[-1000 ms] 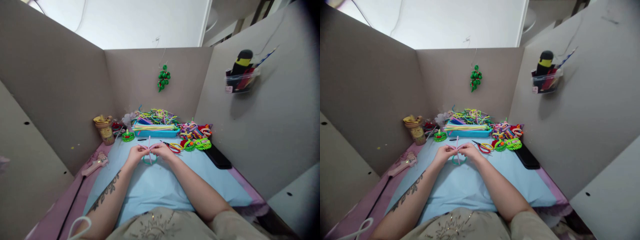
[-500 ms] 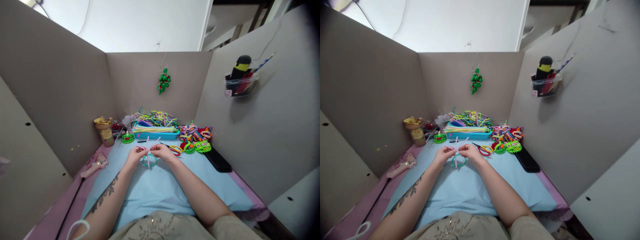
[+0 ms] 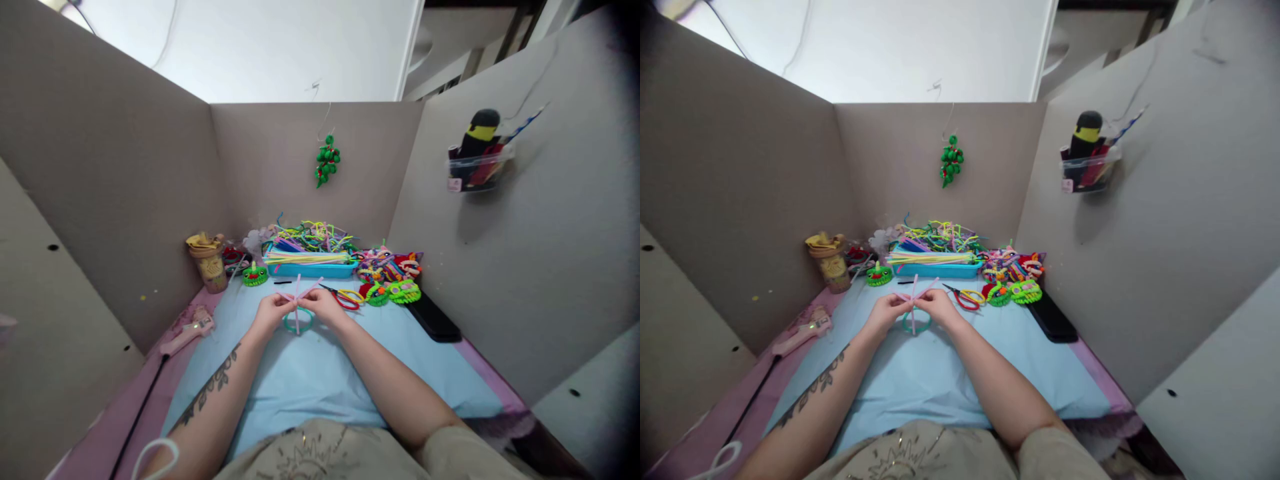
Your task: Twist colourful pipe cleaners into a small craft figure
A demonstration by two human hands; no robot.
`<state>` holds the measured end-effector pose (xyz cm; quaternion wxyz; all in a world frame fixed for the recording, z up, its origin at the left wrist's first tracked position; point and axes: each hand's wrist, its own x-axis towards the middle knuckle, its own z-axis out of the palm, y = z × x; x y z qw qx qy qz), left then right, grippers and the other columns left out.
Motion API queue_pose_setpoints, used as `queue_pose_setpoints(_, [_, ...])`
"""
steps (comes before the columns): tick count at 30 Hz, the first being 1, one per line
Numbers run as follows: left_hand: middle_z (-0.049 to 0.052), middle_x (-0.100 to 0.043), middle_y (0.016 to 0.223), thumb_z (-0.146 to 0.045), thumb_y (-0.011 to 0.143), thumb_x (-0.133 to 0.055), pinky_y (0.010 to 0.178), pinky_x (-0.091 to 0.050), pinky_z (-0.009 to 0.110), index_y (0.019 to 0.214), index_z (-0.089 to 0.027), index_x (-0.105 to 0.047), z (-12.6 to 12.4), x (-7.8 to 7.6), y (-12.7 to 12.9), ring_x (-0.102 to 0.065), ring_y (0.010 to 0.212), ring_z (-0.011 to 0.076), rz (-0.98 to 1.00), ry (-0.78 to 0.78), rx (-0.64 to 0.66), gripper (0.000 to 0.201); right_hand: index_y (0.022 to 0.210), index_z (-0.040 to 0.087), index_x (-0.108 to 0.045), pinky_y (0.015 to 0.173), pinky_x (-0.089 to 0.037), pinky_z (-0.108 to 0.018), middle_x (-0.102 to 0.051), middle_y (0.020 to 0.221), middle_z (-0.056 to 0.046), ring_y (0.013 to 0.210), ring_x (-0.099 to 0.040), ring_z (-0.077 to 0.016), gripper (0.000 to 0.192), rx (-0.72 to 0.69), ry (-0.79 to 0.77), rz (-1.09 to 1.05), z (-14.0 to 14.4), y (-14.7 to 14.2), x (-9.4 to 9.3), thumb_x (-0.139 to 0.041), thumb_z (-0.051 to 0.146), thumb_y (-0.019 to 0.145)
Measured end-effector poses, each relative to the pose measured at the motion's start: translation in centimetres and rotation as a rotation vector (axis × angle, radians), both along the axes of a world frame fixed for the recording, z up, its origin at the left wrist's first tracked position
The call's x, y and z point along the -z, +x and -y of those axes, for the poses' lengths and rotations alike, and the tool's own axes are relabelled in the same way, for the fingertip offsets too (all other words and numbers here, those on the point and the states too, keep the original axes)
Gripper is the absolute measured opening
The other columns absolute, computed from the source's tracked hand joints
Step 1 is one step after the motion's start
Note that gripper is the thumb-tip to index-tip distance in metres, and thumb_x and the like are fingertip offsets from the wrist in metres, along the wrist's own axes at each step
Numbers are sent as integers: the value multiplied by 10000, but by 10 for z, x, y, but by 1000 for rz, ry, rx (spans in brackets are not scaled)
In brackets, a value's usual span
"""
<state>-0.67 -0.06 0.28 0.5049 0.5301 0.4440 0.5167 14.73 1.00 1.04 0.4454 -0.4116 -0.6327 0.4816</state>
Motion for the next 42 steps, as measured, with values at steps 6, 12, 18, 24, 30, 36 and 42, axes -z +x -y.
queue_pose_setpoints(6, [29, -630, 574, -397, 552, -736, 536, -392, 235, 677, -95, -665, -2, 3, -1, -539, 538, 126, -135, 61, -47, 335, 656, 115, -650, 522, -324, -227, -563, 543, 14, 507, -448, -93, 211, 8, 23, 14, -2, 1, 2, -645, 325, 636])
queue_pose_setpoints(12, [22, -614, 555, -401, 568, -712, 515, -351, 228, 656, -96, -665, -3, 3, -2, -501, 518, 113, -189, 48, -139, 321, 643, 144, -615, 575, -384, -246, -587, 597, -2, 585, -510, -132, 165, 194, 181, 97, 0, -1, 1, -598, 303, 686])
queue_pose_setpoints(18, [18, -611, 544, -390, 566, -705, 532, -358, 229, 591, -113, -639, -4, 0, -4, -498, 525, 112, -124, 24, -248, 285, 824, 201, -670, 821, -370, -318, -647, 835, -40, 868, -524, -183, 137, 398, 706, 364, 19, -9, -1, -544, 241, 790])
queue_pose_setpoints(24, [38, -644, 607, -371, 539, -719, 572, -395, 238, 603, -115, -649, -6, 3, -3, -543, 578, 129, -12, 8, -245, 274, 1029, 249, -642, 833, -340, -354, -648, 954, -45, 925, -479, -212, 237, 365, 818, 605, 27, -19, 4, -560, 253, 807])
queue_pose_setpoints(30, [25, -610, 537, -396, 544, -715, 505, -356, 229, 599, -109, -660, -2, -2, -1, -483, 495, 102, -17, -7, -224, 298, 1024, 247, -653, 821, -362, -347, -643, 934, -47, 923, -481, -206, 233, 381, 798, 552, 23, -18, 4, -534, 238, 824])
queue_pose_setpoints(36, [47, -635, 577, -418, 536, -721, 517, -350, 233, 636, -98, -681, 1, -5, -1, -495, 518, 112, -7, 16, -144, 338, 941, 230, -685, 825, -387, -338, -640, 889, -49, 898, -501, -193, 203, 354, 767, 427, 19, -16, 0, -537, 191, 807])
queue_pose_setpoints(42, [48, -647, 607, -406, 537, -732, 549, -359, 238, 648, -105, -670, -2, -1, -3, -512, 552, 122, -5, 35, -133, 326, 887, 211, -679, 821, -407, -323, -645, 885, -41, 891, -539, -179, 184, 271, 673, 340, 15, -15, -1, -563, 142, 761])
